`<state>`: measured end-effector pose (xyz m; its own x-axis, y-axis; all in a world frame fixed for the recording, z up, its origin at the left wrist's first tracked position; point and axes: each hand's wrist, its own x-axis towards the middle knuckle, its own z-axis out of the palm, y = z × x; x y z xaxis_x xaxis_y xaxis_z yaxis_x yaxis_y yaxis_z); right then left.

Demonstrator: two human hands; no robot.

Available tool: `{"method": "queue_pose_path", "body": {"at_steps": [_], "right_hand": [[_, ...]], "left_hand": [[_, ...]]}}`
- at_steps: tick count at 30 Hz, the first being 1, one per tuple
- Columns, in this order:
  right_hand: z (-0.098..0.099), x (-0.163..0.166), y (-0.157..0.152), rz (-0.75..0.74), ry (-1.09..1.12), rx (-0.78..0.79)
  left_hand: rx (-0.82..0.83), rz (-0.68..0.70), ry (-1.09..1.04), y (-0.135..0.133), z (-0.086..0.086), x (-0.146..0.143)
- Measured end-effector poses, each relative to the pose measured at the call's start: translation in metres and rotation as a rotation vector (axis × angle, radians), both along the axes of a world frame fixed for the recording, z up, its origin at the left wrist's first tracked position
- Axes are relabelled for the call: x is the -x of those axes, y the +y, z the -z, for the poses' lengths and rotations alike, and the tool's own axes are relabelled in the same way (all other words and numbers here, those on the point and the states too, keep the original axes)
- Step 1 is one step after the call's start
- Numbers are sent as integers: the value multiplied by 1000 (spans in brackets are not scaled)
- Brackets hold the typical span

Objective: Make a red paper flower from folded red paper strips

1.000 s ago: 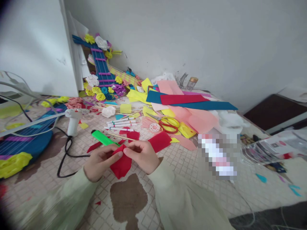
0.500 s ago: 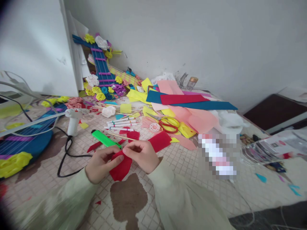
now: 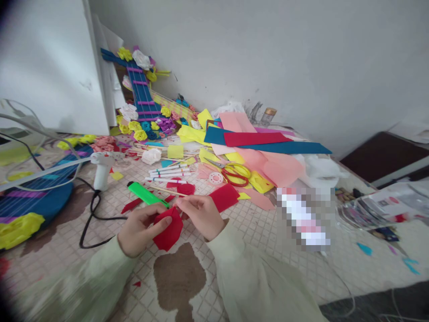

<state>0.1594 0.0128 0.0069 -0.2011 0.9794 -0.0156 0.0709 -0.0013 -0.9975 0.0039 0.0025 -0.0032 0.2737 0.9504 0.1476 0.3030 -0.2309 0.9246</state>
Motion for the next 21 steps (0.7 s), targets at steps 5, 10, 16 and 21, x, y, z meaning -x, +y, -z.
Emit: {"method": "queue_pose_path", "body": {"at_steps": [5, 10, 16, 21], "right_hand": [[2, -1, 0, -81, -14, 7], [4, -1, 0, -74, -25, -38], [3, -1, 0, -65, -45, -26], [2, -1, -1, -104, -38, -43]], "left_hand": [[-32, -4, 2, 0, 0, 0], [-47, -11, 16, 0, -1, 0], [-32, -5, 21, 0, -2, 0], [-11, 21, 21, 0, 0, 0]]}}
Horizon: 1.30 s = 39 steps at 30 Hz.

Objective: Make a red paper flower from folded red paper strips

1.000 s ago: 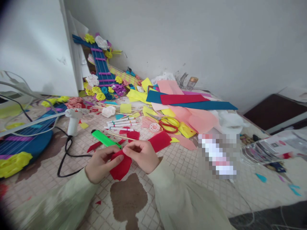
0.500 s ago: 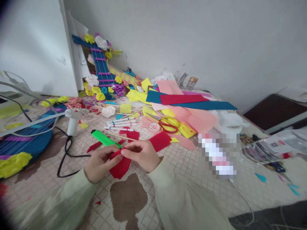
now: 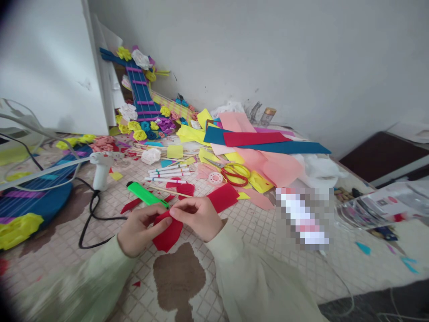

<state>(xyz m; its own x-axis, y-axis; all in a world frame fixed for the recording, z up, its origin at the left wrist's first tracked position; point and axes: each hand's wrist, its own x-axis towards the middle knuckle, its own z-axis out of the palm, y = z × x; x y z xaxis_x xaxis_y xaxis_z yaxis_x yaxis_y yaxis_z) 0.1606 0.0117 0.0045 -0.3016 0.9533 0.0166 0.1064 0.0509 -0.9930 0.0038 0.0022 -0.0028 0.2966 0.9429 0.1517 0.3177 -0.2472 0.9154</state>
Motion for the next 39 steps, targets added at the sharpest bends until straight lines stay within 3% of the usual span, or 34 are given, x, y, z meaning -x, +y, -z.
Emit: {"method": "queue_pose_path", "body": {"at_steps": [10, 20, 30, 39], "right_hand": [[0, 0, 1, 28, 11, -22], [1, 0, 1, 28, 40, -16], [1, -2, 4, 142, 52, -5], [1, 1, 1, 156, 63, -18]], "left_hand": [[37, 12, -6, 0, 4, 0], [-40, 10, -48, 2, 4, 1], [-70, -119, -64, 2, -2, 2], [181, 2, -154, 0, 0, -2]]}}
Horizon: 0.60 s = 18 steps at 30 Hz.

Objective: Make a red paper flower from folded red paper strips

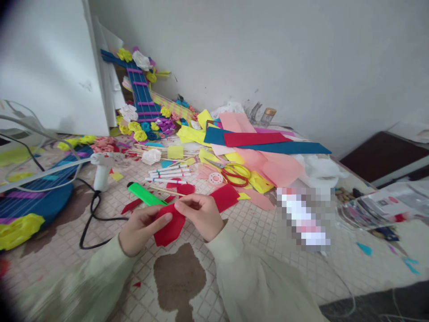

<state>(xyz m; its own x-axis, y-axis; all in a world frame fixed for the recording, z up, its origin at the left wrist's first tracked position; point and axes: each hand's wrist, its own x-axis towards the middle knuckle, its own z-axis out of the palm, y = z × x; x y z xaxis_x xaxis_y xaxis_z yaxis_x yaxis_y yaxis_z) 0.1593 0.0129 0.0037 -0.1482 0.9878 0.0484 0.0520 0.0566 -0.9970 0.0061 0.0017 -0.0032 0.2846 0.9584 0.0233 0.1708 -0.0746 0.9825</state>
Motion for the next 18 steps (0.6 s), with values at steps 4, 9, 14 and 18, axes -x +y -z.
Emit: {"method": "queue_pose_path", "body": {"at_steps": [4, 9, 14, 18], "right_hand": [[-1, 3, -4, 15, -47, -71], [0, 4, -5, 7, -36, -36], [1, 2, -2, -29, -70, 14], [-1, 1, -3, -100, -117, -25]], "left_hand": [[-8, -28, 27, 0, 4, 0], [-14, -56, 38, 1, 6, 1], [-32, -130, 32, 1, 6, 3], [-43, -170, 17, 2, 4, 2]]}}
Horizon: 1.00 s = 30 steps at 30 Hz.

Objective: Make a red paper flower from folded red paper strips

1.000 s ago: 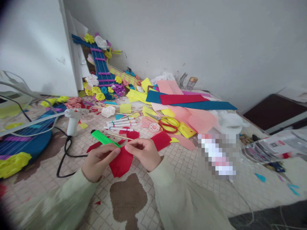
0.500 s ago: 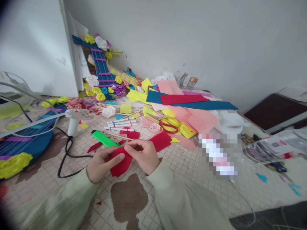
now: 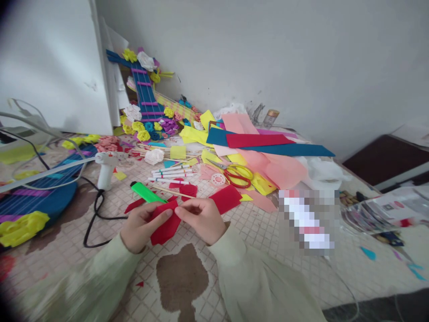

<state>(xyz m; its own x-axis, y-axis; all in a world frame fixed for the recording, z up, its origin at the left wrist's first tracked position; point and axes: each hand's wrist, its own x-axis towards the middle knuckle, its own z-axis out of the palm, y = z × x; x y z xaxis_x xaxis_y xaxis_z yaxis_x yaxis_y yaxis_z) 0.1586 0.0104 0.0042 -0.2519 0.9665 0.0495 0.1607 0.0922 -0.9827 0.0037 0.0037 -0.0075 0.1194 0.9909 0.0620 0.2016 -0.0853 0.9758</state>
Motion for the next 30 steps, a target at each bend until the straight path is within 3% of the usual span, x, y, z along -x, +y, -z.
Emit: {"method": "queue_pose_path", "body": {"at_steps": [10, 12, 14, 17, 19, 22, 26, 30], "right_hand": [[1, 0, 1, 48, 12, -13], [-1, -2, 1, 55, -13, -122], [-4, -5, 1, 45, -87, -337], [-7, -8, 1, -24, -252, -659], [-6, -9, 0, -76, -340, -786], [-2, -11, -4, -55, -406, -852], [6, -18, -19, 89, -479, -847], [15, -27, -41, 209, -663, -912]], "left_hand": [[2, -44, 33, 1, 2, 2], [34, -37, -2, 2, 1, 3], [93, -28, -68, 3, -1, 3], [248, 4, -208, 5, -4, 2], [356, 46, -287, 6, -4, 1], [465, 96, -359, 8, -1, 0], [595, 88, -348, 7, -1, 1], [585, 181, -284, 6, -2, 0]]}}
